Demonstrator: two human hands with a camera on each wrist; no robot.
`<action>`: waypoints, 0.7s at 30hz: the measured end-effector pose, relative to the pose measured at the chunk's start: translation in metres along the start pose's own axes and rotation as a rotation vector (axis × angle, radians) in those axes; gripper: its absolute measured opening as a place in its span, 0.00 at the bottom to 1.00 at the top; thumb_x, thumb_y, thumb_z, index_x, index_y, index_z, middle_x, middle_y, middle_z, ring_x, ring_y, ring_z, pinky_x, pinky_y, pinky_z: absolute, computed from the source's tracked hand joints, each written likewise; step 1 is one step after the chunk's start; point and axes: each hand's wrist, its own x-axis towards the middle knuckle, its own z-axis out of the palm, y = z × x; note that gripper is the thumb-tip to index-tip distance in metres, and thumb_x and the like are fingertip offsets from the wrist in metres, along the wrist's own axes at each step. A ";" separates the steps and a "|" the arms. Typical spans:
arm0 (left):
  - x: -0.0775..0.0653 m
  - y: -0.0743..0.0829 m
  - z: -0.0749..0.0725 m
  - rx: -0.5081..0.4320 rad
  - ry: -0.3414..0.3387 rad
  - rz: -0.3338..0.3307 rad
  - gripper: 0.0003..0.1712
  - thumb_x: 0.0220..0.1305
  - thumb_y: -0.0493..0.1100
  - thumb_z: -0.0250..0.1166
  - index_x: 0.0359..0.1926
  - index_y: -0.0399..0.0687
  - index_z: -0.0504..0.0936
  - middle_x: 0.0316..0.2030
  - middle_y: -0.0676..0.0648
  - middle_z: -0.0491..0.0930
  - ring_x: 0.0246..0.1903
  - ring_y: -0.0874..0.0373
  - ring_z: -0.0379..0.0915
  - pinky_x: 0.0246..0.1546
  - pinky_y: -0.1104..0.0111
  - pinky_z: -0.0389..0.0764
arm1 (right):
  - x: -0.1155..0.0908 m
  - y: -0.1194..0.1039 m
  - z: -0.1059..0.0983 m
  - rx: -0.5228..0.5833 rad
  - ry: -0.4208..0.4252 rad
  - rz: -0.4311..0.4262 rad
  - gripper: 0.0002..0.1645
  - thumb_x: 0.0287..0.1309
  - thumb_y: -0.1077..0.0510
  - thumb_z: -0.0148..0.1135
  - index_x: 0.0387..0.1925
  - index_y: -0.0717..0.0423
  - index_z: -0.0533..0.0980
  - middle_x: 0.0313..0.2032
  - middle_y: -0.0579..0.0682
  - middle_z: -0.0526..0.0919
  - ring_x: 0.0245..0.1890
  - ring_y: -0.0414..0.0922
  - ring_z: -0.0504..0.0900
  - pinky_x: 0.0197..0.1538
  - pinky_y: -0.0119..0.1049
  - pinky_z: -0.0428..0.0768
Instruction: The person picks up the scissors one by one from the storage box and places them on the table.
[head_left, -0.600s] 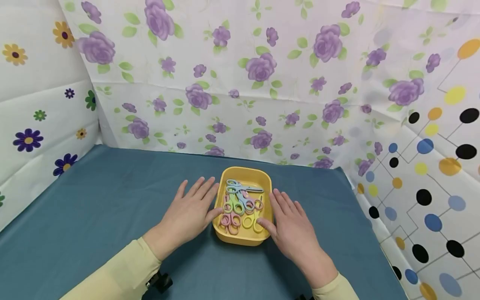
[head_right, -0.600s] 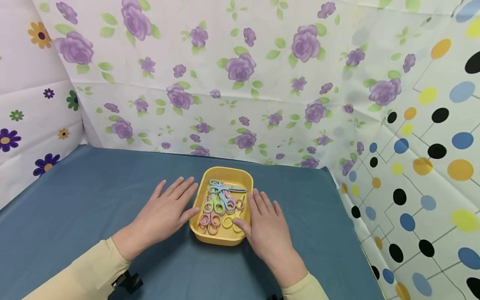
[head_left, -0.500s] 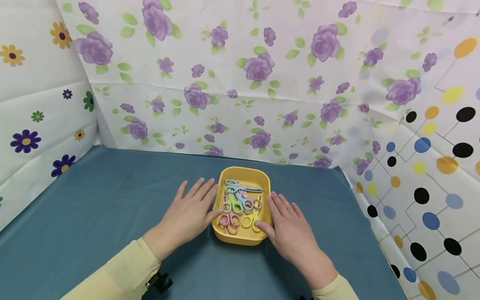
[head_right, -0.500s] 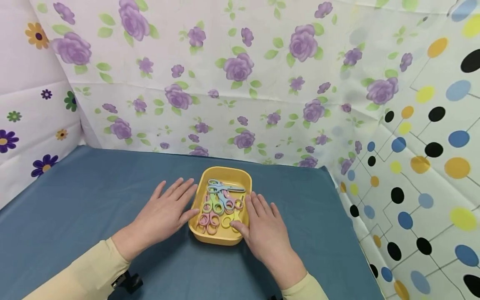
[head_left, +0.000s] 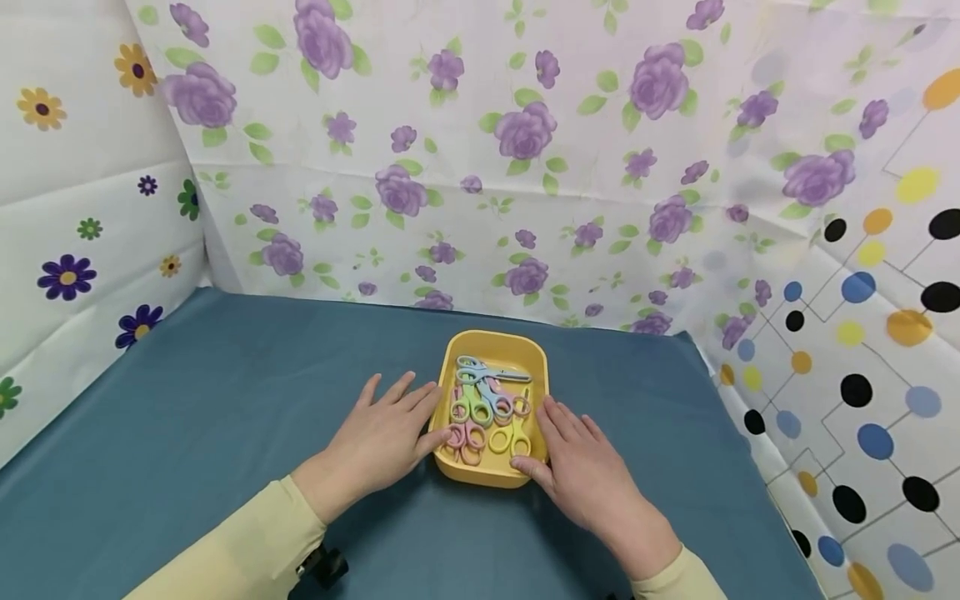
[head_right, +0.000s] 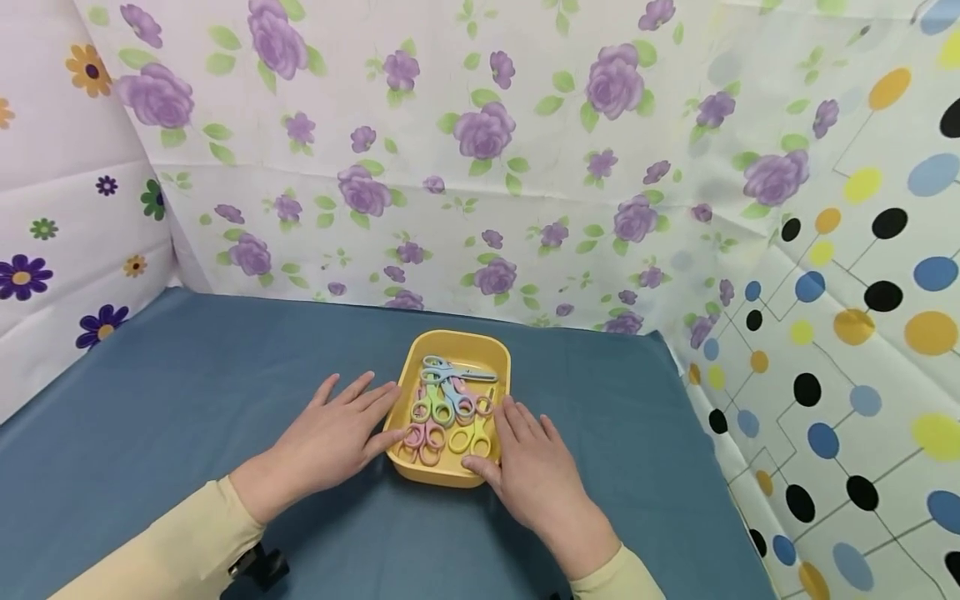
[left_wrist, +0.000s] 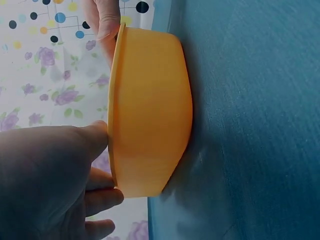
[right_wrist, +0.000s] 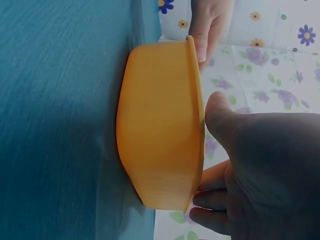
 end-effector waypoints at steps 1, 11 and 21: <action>0.000 0.000 0.000 0.004 0.001 0.001 0.41 0.84 0.65 0.58 0.84 0.46 0.69 0.80 0.43 0.70 0.83 0.38 0.55 0.79 0.31 0.51 | 0.001 0.001 0.001 0.000 0.002 -0.003 0.53 0.79 0.29 0.56 0.86 0.61 0.60 0.86 0.59 0.58 0.85 0.57 0.58 0.83 0.62 0.57; -0.002 0.009 -0.001 -0.001 0.009 -0.010 0.38 0.85 0.62 0.60 0.82 0.43 0.72 0.78 0.43 0.74 0.83 0.38 0.57 0.79 0.33 0.55 | 0.012 0.018 0.006 0.100 -0.002 -0.082 0.55 0.79 0.28 0.56 0.86 0.62 0.56 0.87 0.60 0.51 0.86 0.59 0.54 0.82 0.60 0.59; -0.004 0.018 -0.003 0.029 0.109 0.009 0.31 0.80 0.54 0.68 0.75 0.42 0.81 0.70 0.42 0.82 0.78 0.38 0.67 0.73 0.36 0.70 | 0.020 0.033 0.009 0.173 -0.020 -0.121 0.54 0.79 0.28 0.57 0.87 0.57 0.56 0.89 0.54 0.47 0.87 0.55 0.50 0.79 0.62 0.65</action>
